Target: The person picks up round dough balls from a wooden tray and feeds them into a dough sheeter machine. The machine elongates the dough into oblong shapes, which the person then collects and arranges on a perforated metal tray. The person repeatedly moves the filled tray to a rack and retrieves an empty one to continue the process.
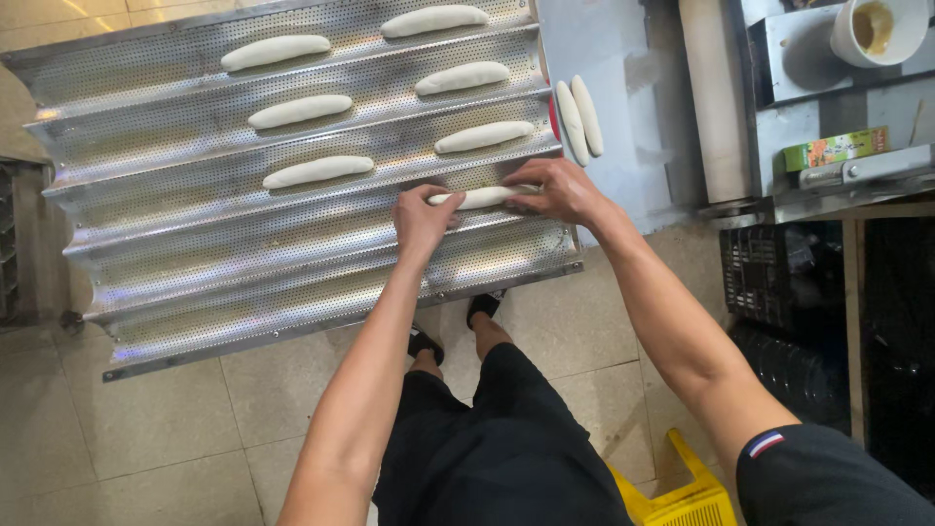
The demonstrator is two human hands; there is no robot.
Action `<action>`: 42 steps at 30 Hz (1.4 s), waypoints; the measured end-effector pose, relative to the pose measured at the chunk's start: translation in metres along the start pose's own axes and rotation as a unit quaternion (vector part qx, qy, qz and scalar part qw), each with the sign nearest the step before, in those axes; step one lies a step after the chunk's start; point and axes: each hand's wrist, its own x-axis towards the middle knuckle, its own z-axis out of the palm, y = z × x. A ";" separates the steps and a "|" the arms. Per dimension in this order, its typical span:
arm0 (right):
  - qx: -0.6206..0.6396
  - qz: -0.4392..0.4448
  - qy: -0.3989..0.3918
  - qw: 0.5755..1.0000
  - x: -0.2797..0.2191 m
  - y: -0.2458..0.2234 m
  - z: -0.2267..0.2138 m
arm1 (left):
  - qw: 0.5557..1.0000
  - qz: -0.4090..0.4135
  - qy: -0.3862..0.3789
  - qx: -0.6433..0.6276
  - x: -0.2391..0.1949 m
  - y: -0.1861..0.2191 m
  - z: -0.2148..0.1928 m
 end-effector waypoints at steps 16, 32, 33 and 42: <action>-0.005 0.334 0.296 0.895 0.039 0.254 0.074 | 0.981 0.162 0.051 0.098 0.007 0.044 0.032; 0.515 0.251 -0.072 0.816 -0.055 0.044 -0.020 | 0.945 0.026 -0.208 -0.251 -0.020 0.045 0.064; 0.452 0.254 -0.092 0.850 -0.060 0.031 -0.013 | 0.948 0.025 -0.218 -0.230 -0.024 0.030 0.054; 0.078 0.115 -0.081 0.987 -0.066 -0.019 0.024 | 0.998 0.010 -0.057 0.000 -0.058 -0.044 0.028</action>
